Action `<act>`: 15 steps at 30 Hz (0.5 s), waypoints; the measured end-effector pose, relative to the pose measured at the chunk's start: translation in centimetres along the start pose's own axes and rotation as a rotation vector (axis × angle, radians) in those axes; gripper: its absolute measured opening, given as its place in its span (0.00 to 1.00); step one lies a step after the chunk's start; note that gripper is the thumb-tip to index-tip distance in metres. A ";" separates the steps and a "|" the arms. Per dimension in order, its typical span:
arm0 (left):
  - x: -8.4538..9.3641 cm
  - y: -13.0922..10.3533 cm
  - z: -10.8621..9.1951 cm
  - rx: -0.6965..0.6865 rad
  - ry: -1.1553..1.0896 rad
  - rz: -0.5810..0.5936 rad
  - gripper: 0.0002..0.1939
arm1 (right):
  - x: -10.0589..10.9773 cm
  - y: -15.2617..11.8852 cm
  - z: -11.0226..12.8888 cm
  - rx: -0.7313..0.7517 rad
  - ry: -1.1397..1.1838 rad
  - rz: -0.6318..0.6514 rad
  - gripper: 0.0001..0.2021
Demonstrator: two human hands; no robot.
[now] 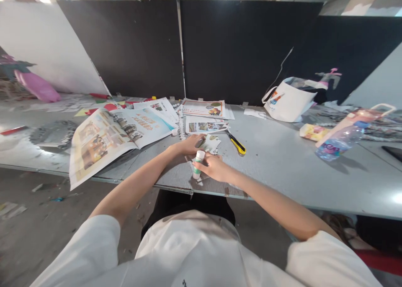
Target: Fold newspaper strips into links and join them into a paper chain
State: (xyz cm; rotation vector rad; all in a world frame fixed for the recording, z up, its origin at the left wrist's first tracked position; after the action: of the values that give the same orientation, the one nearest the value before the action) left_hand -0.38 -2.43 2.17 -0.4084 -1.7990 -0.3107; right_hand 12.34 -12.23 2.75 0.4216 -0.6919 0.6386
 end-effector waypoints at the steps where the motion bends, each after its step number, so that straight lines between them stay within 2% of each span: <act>1: 0.1 0.3 0.0 0.007 0.005 0.013 0.44 | -0.1 0.0 0.0 0.000 -0.015 0.007 0.25; 4: 0.4 1.9 -0.1 -0.009 0.036 0.070 0.38 | -0.2 0.2 0.3 0.004 -0.039 0.004 0.21; 7: 1.0 4.2 -0.5 -0.089 0.061 0.098 0.30 | -0.1 0.3 0.7 -0.009 -0.052 -0.010 0.18; 11: 1.8 7.3 -1.3 -0.182 0.118 0.038 0.26 | -0.1 0.2 1.5 -0.028 -0.089 0.022 0.16; 15: 0.9 9.6 -3.4 -0.277 0.201 -0.018 0.27 | -0.2 0.3 1.8 -0.023 -0.130 0.033 0.17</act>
State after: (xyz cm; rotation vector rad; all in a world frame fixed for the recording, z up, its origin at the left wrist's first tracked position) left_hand 6.49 4.92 3.92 -0.5357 -1.5674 -0.5962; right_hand 11.24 -13.10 3.86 0.4340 -0.8301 0.6374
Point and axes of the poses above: each hand's wrist, its own y-axis towards the middle knuckle, its own x-axis out of the back of the hand, z = x × y, the point moved 8 cm from there along y, towards the middle knuckle, and after that the axes turned 7 degrees about x, right-handed, at the moved point
